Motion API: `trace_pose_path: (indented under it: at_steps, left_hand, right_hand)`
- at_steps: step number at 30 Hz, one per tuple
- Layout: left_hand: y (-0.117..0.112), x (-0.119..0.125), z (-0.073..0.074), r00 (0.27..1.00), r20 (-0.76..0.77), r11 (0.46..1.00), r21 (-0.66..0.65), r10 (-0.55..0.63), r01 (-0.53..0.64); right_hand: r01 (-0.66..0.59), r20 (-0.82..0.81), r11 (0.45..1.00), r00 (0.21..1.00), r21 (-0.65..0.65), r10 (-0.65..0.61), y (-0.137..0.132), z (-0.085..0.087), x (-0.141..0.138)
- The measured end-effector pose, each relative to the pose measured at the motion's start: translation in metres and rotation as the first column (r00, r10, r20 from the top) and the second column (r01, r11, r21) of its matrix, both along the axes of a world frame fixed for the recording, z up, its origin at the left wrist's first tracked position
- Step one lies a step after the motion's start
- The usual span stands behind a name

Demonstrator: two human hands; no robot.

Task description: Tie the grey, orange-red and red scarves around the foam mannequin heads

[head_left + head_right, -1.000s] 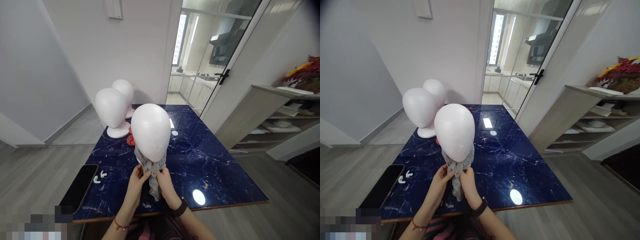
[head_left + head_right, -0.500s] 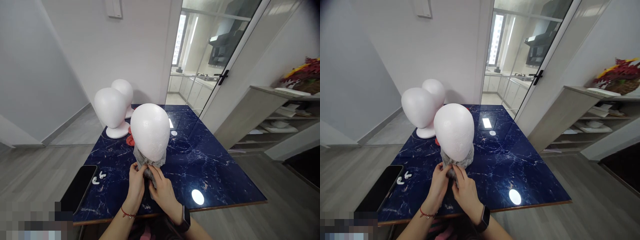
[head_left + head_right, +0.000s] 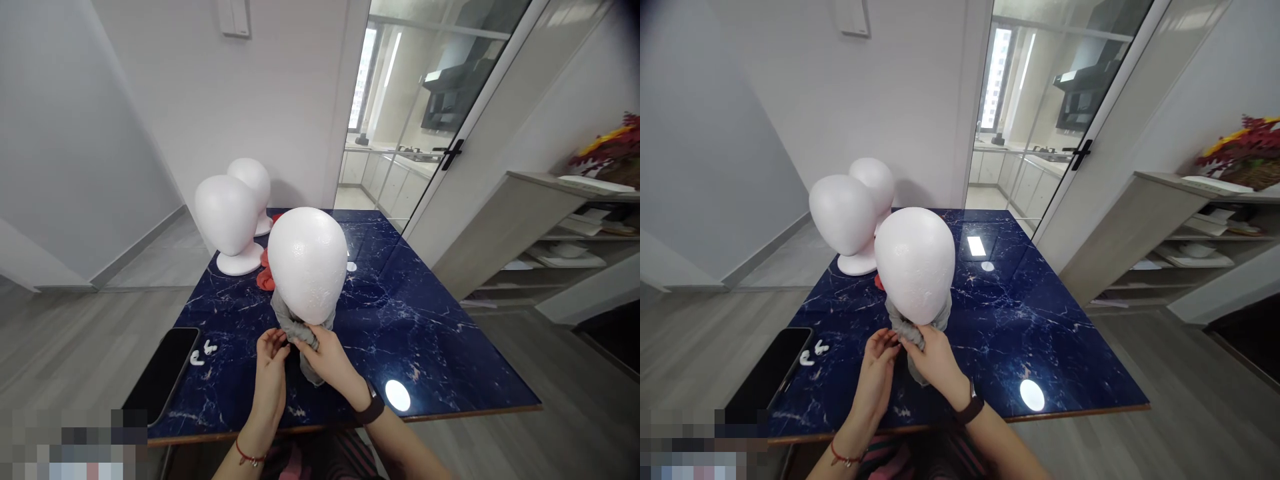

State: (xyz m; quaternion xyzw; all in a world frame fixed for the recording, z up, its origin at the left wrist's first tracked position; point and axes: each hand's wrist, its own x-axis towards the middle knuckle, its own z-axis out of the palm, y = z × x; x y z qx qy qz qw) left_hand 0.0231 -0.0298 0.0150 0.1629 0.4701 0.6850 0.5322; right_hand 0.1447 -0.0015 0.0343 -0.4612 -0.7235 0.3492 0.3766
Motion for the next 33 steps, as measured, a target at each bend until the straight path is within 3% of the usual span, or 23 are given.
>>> trace_pose_path:
  at_steps: [6, 12, 15, 21, 25, 27, 28, 30, 31, 33]
  left_hand:
    - [-0.005, 0.004, -0.003, 0.924, -0.22, 0.949, -0.038, -0.312, 0.312]
    - [-0.006, -0.012, 0.002, 0.749, -0.537, 0.918, -0.153, -0.387, 0.365]
    - [-0.003, -0.028, 0.009, 0.603, -0.718, 0.927, -0.165, -0.348, 0.338]
    - [0.014, -0.049, 0.019, 0.343, -0.92, 0.981, -0.193, -0.191, 0.028]
    - [0.02, -0.059, 0.025, 0.0, -0.976, 0.975, -0.218, -0.218, -0.039]
    - [0.019, -0.06, 0.025, -0.097, -0.982, 0.987, -0.158, -0.159, -0.024]
    - [0.018, -0.058, 0.024, -0.077, -0.99, 0.992, -0.122, -0.12, 0.018]
    - [0.013, -0.046, 0.021, 0.091, -0.987, 0.972, -0.11, -0.131, 0.206]
    - [0.01, -0.038, 0.02, 0.207, -0.957, 0.931, -0.125, -0.205, 0.342]
    - [0.003, -0.022, 0.019, 0.381, -0.822, 0.788, -0.127, -0.424, 0.602]
  right_hand:
    - [0.029, -0.082, 0.987, 0.996, -0.155, -0.042, 0.017, 0.004, -0.003]
    - [-0.064, -0.123, 0.988, 0.991, -0.138, 0.047, 0.012, 0.013, 0.007]
    - [-0.079, -0.091, 0.991, 0.993, -0.105, 0.069, 0.003, 0.016, 0.02]
    - [0.04, 0.05, 0.999, 0.998, 0.005, -0.04, -0.003, 0.014, 0.053]
    - [0.212, 0.016, 0.974, 0.977, 0.078, -0.213, 0.004, 0.013, 0.07]
    - [0.321, -0.035, 0.942, 0.947, 0.102, -0.319, 0.003, 0.013, 0.07]
    - [0.348, -0.058, 0.934, 0.937, 0.086, -0.344, 0.001, 0.013, 0.067]
    - [0.322, -0.108, 0.947, 0.941, -0.009, -0.321, -0.01, 0.013, 0.056]
    - [0.259, -0.14, 0.963, 0.953, -0.073, -0.267, -0.017, 0.014, 0.049]
    - [0.046, -0.187, 0.985, 0.979, -0.168, -0.078, -0.034, 0.017, 0.037]
